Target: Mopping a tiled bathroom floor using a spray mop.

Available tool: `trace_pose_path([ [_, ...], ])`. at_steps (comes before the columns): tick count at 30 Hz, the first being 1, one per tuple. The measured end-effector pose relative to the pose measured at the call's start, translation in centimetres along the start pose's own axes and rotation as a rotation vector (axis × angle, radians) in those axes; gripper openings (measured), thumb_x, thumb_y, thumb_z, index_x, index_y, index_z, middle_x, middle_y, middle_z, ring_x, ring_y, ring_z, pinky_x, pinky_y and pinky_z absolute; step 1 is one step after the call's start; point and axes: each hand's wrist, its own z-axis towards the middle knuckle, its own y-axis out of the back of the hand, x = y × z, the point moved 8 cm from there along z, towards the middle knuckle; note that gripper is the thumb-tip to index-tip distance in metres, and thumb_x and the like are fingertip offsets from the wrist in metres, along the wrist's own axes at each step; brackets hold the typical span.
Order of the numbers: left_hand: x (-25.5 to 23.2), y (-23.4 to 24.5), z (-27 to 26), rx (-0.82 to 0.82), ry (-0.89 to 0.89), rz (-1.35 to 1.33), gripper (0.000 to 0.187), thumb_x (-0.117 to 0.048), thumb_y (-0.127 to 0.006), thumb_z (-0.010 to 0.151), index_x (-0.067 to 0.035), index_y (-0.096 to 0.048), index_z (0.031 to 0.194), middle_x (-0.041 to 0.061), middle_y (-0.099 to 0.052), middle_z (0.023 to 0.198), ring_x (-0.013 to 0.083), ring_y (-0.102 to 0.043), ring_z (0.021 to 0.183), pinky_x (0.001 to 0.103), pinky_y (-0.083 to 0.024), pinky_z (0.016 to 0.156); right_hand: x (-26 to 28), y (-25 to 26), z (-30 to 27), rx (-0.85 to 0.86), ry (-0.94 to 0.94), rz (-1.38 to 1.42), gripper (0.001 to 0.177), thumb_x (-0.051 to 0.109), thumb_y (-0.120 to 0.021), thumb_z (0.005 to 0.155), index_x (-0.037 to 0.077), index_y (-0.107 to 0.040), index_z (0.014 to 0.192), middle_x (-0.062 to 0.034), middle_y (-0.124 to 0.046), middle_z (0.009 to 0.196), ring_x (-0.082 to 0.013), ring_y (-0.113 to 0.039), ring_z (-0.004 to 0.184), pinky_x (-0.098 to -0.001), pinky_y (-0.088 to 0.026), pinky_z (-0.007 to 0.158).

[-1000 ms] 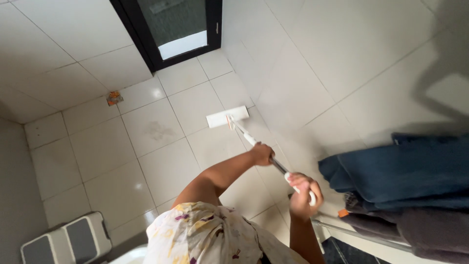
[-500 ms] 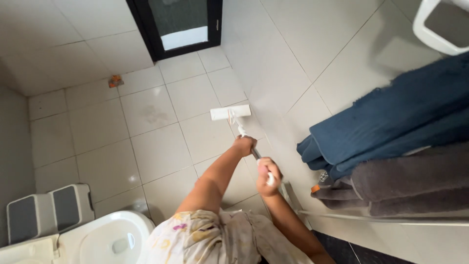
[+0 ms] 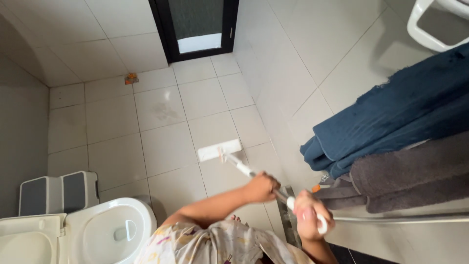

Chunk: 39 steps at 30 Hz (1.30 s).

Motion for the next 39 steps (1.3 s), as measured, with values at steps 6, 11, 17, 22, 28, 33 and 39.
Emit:
trace_pose_path([
  [6, 6.4, 1.5, -2.5, -0.068, 0.108, 0.096, 0.020, -0.022, -0.073, 0.069, -0.017, -0.074, 0.088, 0.003, -0.073, 0.090, 0.0259, -0.068, 0.092, 0.050, -0.042, 0.081, -8.7, -1.2, -1.8, -0.147, 0.062, 0.036, 0.021, 0.014, -0.059, 0.097, -0.004, -0.056, 0.088, -0.0097, -0.058, 0.075, -0.0174, -0.052, 0.066, -0.0394, -0.050, 0.075],
  [11, 23.6, 2.8, -6.1, 0.080, 0.615, 0.358, 0.029, -0.031, -0.077, 0.075, -0.016, -0.070, 0.099, 0.006, -0.069, 0.115, 0.0316, -0.059, 0.122, 0.069, -0.031, 0.101, -19.0, -9.2, -2.4, 0.111, -0.151, -0.221, 0.015, 0.008, -0.055, 0.102, -0.003, -0.064, 0.097, -0.0126, -0.069, 0.099, -0.0186, -0.064, 0.088, -0.0329, -0.054, 0.081],
  [17, 22.3, 2.6, -11.5, 0.284, 0.476, 0.471, 0.027, -0.034, -0.076, 0.069, -0.019, -0.073, 0.091, 0.005, -0.071, 0.105, 0.0305, -0.062, 0.116, 0.061, -0.036, 0.107, -16.1, -15.1, -7.1, 0.095, -0.230, -0.185, 0.007, -0.001, -0.056, 0.098, -0.003, -0.062, 0.098, -0.0110, -0.068, 0.097, -0.0160, -0.062, 0.082, -0.0273, -0.053, 0.076],
  [22, 4.6, 5.1, -15.3, 0.235, 0.312, 0.418, 0.024, -0.039, -0.072, 0.077, -0.016, -0.071, 0.084, 0.004, -0.069, 0.087, 0.0263, -0.066, 0.093, 0.047, -0.045, 0.083, -1.3, -13.5, -7.5, 0.241, -0.002, -0.148, 0.009, 0.001, -0.054, 0.097, -0.002, -0.062, 0.096, -0.0105, -0.065, 0.089, -0.0198, -0.061, 0.078, -0.0366, -0.053, 0.080],
  [28, 2.5, 6.9, -17.7, 0.075, 0.343, 0.334, 0.019, -0.037, -0.073, 0.076, -0.019, -0.072, 0.084, 0.000, -0.071, 0.083, 0.0228, -0.064, 0.092, 0.045, -0.042, 0.083, -4.6, -11.6, -11.8, 0.004, 0.006, 0.257, 0.009, 0.009, -0.056, 0.101, 0.001, -0.059, 0.099, -0.0077, -0.065, 0.079, -0.0173, -0.056, 0.069, -0.0432, -0.051, 0.077],
  [33, 13.3, 7.6, -21.5, 0.107, 0.519, 0.428, 0.019, -0.037, -0.071, 0.083, -0.019, -0.070, 0.085, 0.002, -0.071, 0.089, 0.0247, -0.065, 0.099, 0.051, -0.043, 0.089, -12.9, -16.4, -12.3, 0.066, -0.267, 0.020, 0.016, 0.009, -0.053, 0.098, -0.005, -0.061, 0.100, -0.0175, -0.071, 0.097, -0.0174, -0.061, 0.078, -0.0328, -0.055, 0.073],
  [39, 18.7, 8.3, -24.4, 0.029, 0.737, 0.315, 0.020, -0.033, -0.073, 0.076, -0.016, -0.070, 0.085, 0.004, -0.071, 0.098, 0.0267, -0.065, 0.111, 0.060, -0.035, 0.110, -13.4, -21.5, -11.5, 0.283, -0.151, 0.082, 0.010, 0.000, -0.051, 0.109, 0.001, -0.054, 0.099, -0.0087, -0.063, 0.093, -0.0187, -0.060, 0.091, -0.0369, -0.054, 0.102],
])
